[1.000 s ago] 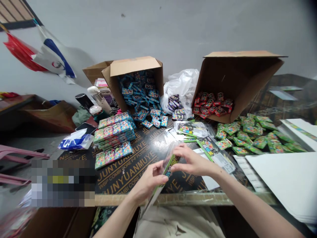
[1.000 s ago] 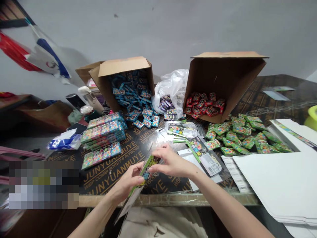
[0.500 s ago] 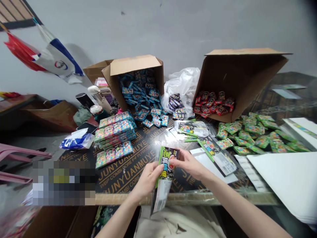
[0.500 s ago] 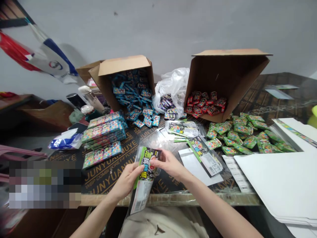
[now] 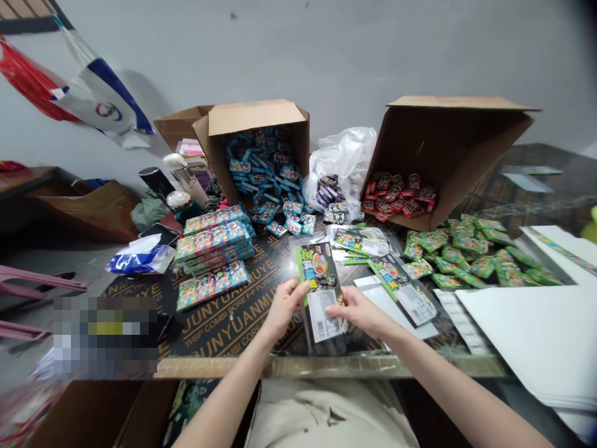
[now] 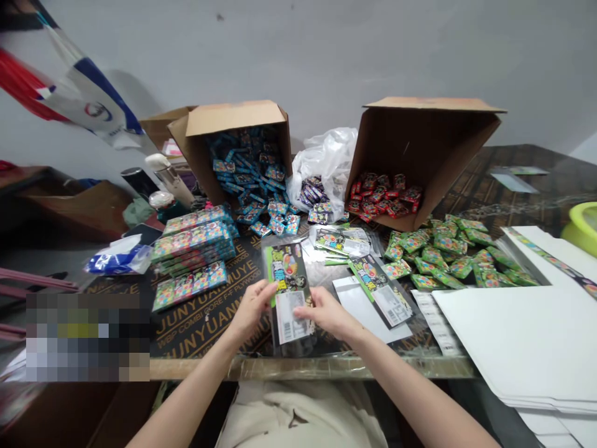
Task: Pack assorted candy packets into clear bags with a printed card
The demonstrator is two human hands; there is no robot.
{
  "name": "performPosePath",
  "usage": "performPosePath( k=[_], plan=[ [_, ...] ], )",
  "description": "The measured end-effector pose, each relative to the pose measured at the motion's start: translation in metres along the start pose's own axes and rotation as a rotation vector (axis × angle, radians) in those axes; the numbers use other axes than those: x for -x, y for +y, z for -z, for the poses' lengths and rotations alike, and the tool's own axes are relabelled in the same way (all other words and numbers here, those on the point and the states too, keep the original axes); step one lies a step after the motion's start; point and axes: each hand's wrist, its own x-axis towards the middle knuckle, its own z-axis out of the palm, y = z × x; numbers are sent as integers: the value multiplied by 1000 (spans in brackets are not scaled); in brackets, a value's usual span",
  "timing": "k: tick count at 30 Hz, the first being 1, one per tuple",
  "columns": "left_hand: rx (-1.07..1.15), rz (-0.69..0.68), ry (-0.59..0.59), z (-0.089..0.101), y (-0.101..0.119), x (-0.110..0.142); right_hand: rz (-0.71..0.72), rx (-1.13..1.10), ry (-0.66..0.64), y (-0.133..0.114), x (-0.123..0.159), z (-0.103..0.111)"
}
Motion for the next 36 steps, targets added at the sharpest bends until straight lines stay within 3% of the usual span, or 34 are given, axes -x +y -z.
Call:
performPosePath(
  k=[3, 7, 9, 13, 19, 23, 29, 32, 36],
  plan=[
    [79, 71, -214, -6, -9, 4, -3, 18, 22, 3, 1, 13],
    [59, -13, -279, -9, -18, 5, 121, 14, 248, 6, -4, 21],
    [72, -69, -237, -10, -18, 2, 203, 51, 329, 6, -5, 19],
    [120, -114, -117, -12, -10, 1, 247, 38, 368, -2, -4, 9],
    [216, -39, -145, -24, -5, 22, 214, -252, 623, -23, -3, -7],
    [409, 49, 10, -25, 6, 28, 188, -285, 541, -31, 4, -21],
    [337, 108, 29, -23, 35, 24, 149, -284, 473, -36, 12, -24],
    [106, -35, 0, -19, 45, 30, 186, -199, 527, -32, 14, -15],
    [-354, -470, -10, -12, 47, 43, 386, 203, 531, -27, 23, -3]
  ],
)
